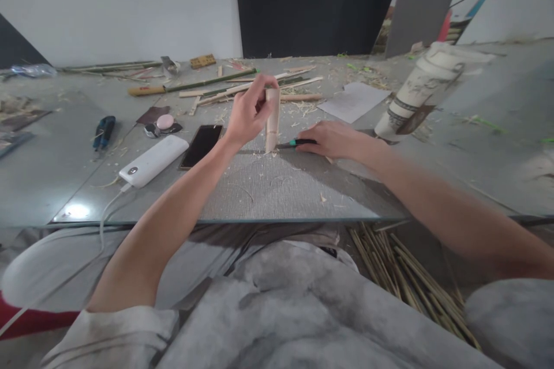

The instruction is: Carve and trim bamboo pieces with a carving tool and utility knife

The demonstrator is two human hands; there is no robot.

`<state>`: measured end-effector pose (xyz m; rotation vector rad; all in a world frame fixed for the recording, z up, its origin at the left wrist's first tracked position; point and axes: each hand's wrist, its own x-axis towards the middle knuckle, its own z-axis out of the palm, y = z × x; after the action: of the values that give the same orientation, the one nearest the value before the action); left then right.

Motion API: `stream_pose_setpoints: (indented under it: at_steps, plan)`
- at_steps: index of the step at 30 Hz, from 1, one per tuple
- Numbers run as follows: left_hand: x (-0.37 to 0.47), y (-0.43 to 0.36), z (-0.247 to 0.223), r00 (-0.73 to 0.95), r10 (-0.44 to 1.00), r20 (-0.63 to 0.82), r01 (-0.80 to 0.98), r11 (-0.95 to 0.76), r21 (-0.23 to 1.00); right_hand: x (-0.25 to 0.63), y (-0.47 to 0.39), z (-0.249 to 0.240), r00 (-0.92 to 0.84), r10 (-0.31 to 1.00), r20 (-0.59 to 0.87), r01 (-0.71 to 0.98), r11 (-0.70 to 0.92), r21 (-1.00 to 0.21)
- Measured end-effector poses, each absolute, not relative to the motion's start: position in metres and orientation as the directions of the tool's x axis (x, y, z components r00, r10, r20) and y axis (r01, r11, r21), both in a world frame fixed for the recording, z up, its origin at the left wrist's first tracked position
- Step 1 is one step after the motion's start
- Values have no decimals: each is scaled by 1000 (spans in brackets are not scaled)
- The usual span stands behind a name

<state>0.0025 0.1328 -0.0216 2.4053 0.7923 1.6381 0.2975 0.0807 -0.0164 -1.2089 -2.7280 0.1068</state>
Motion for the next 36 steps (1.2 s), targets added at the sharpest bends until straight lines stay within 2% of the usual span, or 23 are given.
stream_pose_setpoints:
  at_steps: [12,19,26,31,36]
  plan:
    - [-3,141,-21,253,477,842,317,-863,394,295,78,-11,-653,756,51,751,654,-92]
    - [-3,134,-16,229,523,821,258,-846,466,289,69,1,-633,773,-55,775,631,-40]
    - [1,125,-10,159,634,757,185,-772,608,286,67,3,-626,777,-69,779,626,-19]
    - [-10,138,-5,-26,642,766,70,-764,642,283,65,4,-594,801,-75,802,597,14]
    - [-22,140,0,-93,790,606,58,-604,795,282,64,4,-589,806,-67,806,591,22]
